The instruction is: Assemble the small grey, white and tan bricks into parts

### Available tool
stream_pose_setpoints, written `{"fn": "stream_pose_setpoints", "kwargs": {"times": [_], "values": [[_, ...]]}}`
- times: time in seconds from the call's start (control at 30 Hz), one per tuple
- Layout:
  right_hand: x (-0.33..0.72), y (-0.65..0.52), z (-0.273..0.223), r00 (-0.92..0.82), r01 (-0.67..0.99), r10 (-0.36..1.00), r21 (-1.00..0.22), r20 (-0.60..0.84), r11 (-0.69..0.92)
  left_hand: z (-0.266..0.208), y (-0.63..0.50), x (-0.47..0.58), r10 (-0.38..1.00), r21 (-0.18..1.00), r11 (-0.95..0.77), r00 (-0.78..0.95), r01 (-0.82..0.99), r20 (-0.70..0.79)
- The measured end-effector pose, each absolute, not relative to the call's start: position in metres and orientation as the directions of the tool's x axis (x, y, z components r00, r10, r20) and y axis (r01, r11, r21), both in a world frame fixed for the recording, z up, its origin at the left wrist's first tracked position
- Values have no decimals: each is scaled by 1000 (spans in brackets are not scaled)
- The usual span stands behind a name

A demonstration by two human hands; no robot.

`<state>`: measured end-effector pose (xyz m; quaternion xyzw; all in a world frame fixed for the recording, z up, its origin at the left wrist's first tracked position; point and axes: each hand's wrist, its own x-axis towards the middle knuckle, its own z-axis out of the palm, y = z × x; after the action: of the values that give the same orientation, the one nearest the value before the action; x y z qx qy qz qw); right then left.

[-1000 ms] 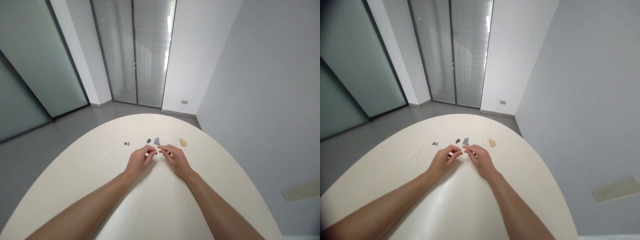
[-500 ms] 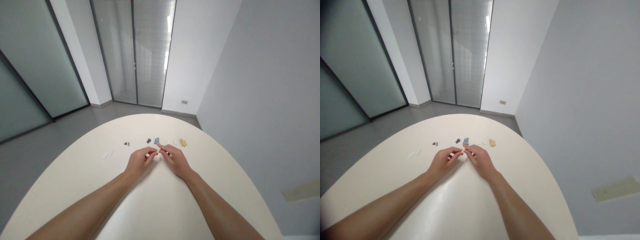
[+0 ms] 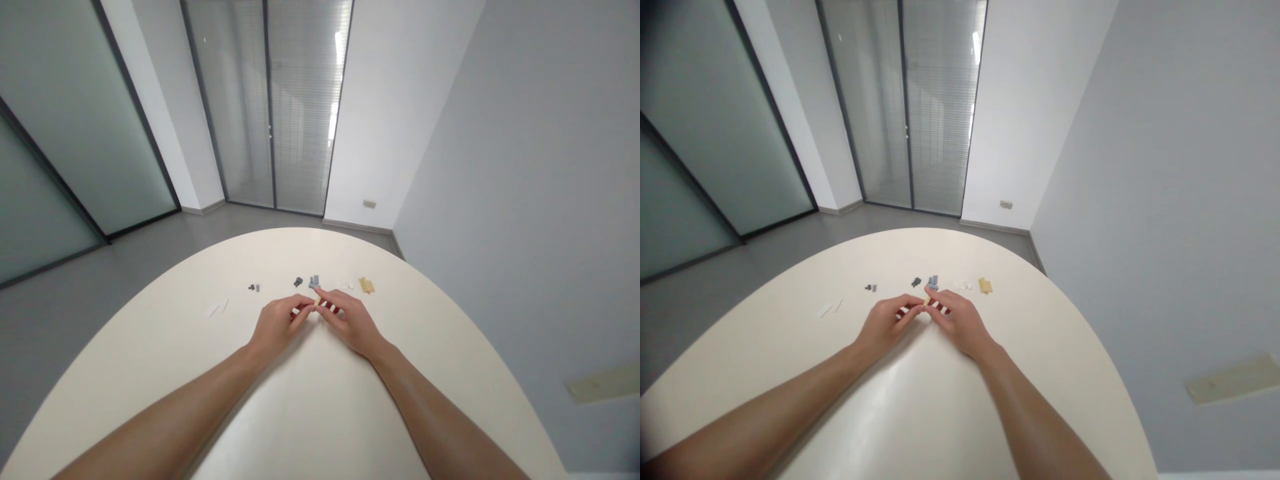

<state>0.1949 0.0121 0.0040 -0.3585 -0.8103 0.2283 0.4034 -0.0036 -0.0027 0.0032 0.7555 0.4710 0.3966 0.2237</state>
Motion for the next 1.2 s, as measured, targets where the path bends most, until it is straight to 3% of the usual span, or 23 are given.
{"fn": "stream_pose_setpoints", "kwargs": {"times": [0.93, 1.2], "values": [[196, 13, 0, -429, 375, 769, -681, 474, 629, -1, 0, -4, 881, 704, -473, 254, 531, 400], [196, 12, 2, -471, 355, 751, -680, 462, 641, 1, -3, -1, 895, 760, -447, 239, 473, 377]]}}
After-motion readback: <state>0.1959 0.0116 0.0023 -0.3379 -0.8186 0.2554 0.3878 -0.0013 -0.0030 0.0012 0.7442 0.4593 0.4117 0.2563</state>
